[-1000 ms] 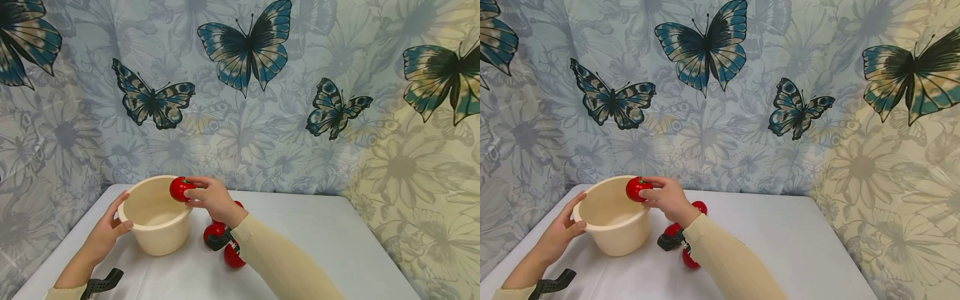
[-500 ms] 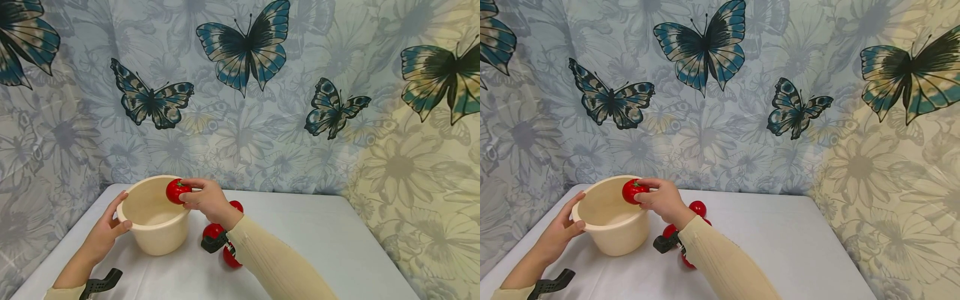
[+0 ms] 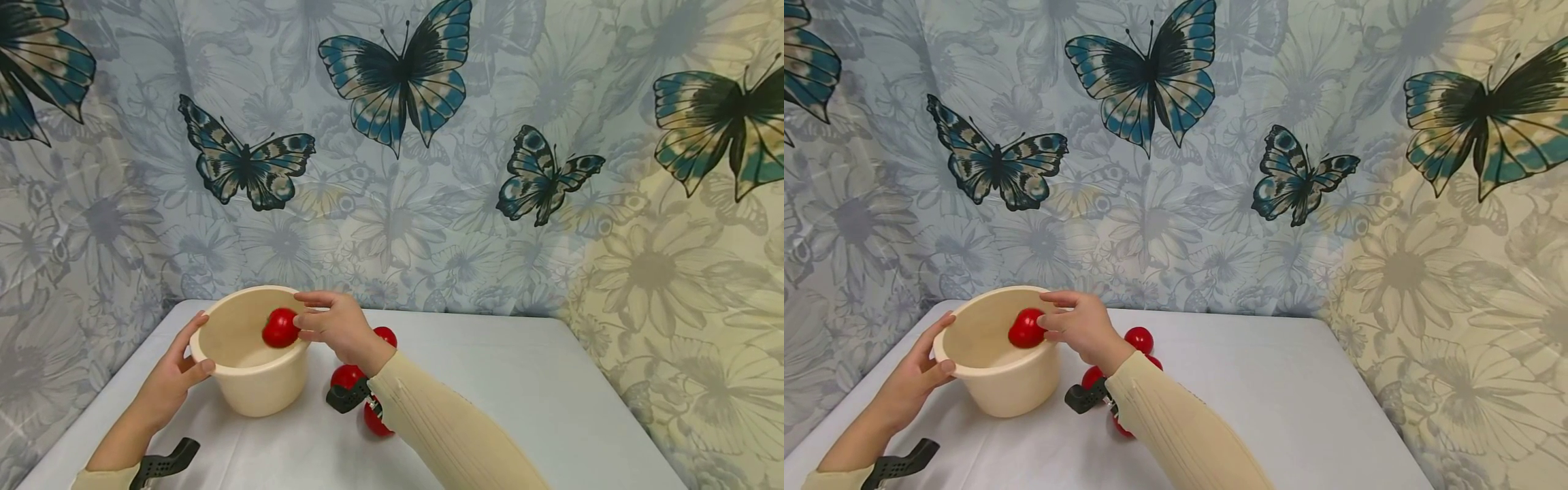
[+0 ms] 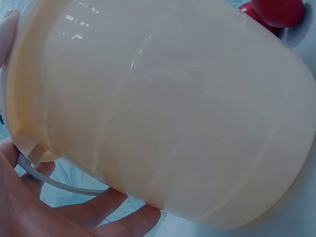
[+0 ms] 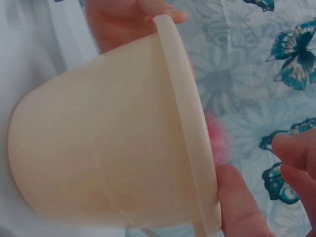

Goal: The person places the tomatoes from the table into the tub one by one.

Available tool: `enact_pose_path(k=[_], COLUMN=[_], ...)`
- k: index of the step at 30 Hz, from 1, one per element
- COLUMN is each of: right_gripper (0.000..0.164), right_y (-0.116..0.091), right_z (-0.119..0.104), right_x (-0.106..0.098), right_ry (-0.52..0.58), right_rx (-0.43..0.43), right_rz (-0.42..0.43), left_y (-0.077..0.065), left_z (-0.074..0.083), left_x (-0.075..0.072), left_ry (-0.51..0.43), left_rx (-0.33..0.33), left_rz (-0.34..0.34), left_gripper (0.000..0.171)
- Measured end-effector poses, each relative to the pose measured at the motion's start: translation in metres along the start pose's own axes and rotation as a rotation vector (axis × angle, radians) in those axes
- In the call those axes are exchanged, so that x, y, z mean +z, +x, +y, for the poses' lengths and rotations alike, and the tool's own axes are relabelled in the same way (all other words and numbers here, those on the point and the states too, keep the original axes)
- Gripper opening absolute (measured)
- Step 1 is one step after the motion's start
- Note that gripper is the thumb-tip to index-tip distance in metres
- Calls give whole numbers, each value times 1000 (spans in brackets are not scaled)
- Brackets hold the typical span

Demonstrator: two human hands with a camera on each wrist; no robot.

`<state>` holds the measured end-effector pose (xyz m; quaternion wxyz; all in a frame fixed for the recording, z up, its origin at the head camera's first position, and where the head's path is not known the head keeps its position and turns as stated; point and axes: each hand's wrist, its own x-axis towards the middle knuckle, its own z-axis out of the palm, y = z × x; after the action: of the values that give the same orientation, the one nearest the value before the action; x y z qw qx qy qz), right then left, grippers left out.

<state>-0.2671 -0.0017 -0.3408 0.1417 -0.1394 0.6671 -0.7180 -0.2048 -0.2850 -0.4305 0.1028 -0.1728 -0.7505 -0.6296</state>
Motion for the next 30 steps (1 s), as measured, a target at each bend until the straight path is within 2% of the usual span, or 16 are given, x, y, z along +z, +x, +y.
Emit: enact_pose_path(k=[6, 14, 22, 30], right_gripper=[37, 43, 40, 40], right_y=[0, 0, 0, -20], right_z=[1, 1, 5, 21], right_x=[-1, -1, -1, -4], right_ry=[-15, -4, 13, 222], right_rx=[10, 17, 5, -108], right_rz=[14, 9, 15, 1], left_y=[0, -1, -1, 0], left_z=[1, 0, 0, -3], left_x=[0, 1, -1, -1], left_ry=[53, 12, 17, -32], left_rx=[-28, 4, -6, 27], left_rz=[14, 2, 4, -8], left_gripper=[77, 76, 77, 76])
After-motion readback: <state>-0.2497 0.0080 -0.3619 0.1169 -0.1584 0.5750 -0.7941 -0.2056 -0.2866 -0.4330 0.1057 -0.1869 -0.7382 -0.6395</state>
